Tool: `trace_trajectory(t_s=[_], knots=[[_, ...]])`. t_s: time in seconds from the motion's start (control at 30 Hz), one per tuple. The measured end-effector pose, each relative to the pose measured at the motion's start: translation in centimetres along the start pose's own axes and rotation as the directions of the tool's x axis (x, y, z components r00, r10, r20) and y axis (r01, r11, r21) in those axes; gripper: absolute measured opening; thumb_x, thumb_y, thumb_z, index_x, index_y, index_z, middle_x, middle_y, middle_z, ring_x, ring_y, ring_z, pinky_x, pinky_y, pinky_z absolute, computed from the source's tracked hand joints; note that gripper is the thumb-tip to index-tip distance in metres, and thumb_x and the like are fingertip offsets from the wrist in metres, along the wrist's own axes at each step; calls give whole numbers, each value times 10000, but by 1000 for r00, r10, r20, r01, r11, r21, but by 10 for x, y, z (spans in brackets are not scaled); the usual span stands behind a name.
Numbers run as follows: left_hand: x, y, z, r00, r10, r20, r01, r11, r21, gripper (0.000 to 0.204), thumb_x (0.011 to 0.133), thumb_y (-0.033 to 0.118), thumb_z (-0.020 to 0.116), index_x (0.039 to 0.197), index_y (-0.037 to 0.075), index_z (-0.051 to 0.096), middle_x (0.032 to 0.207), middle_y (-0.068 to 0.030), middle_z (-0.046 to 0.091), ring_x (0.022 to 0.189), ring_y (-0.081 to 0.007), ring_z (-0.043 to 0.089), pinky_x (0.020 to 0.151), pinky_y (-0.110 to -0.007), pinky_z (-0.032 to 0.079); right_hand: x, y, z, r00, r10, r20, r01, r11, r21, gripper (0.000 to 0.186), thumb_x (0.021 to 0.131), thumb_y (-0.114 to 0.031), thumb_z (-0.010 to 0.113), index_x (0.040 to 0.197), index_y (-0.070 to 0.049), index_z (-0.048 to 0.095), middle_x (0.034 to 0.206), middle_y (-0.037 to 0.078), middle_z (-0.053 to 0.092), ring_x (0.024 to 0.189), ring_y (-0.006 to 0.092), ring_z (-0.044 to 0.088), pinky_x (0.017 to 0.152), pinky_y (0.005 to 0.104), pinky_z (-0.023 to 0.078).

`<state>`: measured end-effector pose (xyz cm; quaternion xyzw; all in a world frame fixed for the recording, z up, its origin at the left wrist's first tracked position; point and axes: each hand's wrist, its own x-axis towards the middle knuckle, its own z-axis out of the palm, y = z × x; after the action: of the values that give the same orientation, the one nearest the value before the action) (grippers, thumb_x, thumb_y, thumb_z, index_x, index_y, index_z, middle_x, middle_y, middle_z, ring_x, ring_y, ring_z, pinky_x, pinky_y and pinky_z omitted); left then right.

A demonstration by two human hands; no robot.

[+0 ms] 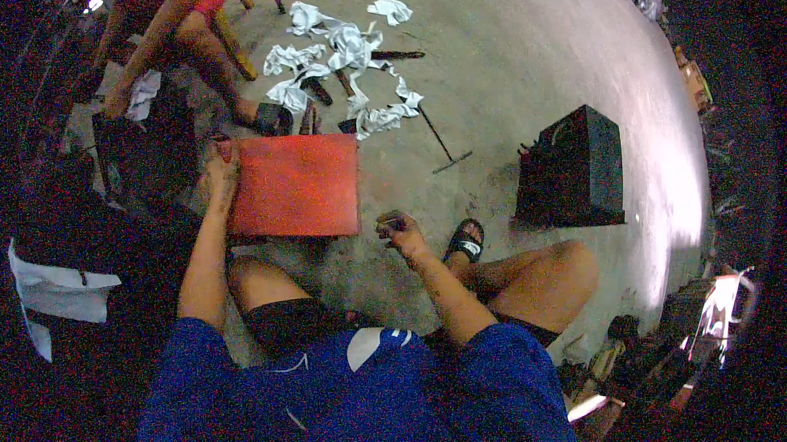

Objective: Repairing and cleaning internal components of an electronic equipment box.

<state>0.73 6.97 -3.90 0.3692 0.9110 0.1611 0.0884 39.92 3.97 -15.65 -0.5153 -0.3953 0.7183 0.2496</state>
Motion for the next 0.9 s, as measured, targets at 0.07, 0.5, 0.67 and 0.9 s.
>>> trace_trajectory(t_s=[0.07, 0.5, 0.67, 0.9], knots=[[14, -16, 1, 998, -31, 56, 27, 997, 76, 746, 861, 640, 404, 1381, 107, 369, 1221, -217, 567, 1072, -446, 555, 903, -526, 434, -11, 1, 4, 998, -36, 55, 36, 999, 2, 250, 857, -217, 666, 1065, -90, 606, 931, 43, 644, 833, 160, 602, 683, 309, 491], [-9, 9, -24, 997, -17, 76, 6, 990, 141, 769, 873, 612, 406, 1415, 72, 329, 1322, -215, 493, 1185, -403, 496, 976, -459, 397, -68, -38, 24, 989, -78, 125, 47, 971, 236, 272, 845, -204, 692, 1049, -54, 594, 931, 39, 617, 850, 149, 580, 714, 300, 487], [-10, 11, -20, 999, -27, 40, 19, 983, 185, 755, 876, 605, 409, 1389, 53, 369, 1301, -228, 506, 1184, -404, 494, 974, -459, 395, -57, -31, 20, 985, -55, 163, 8, 961, 276, 281, 843, -197, 693, 1063, -62, 582, 980, 42, 608, 867, 154, 588, 738, 307, 482], [-15, 4, -13, 999, 32, -34, -27, 992, 126, 778, 869, 637, 381, 1383, 53, 371, 1285, -243, 513, 1183, -413, 491, 982, -460, 387, -58, -38, 31, 975, -15, 221, -90, 884, 458, 278, 870, -253, 655, 1086, -92, 586, 971, 18, 601, 901, 147, 566, 759, 293, 454]])
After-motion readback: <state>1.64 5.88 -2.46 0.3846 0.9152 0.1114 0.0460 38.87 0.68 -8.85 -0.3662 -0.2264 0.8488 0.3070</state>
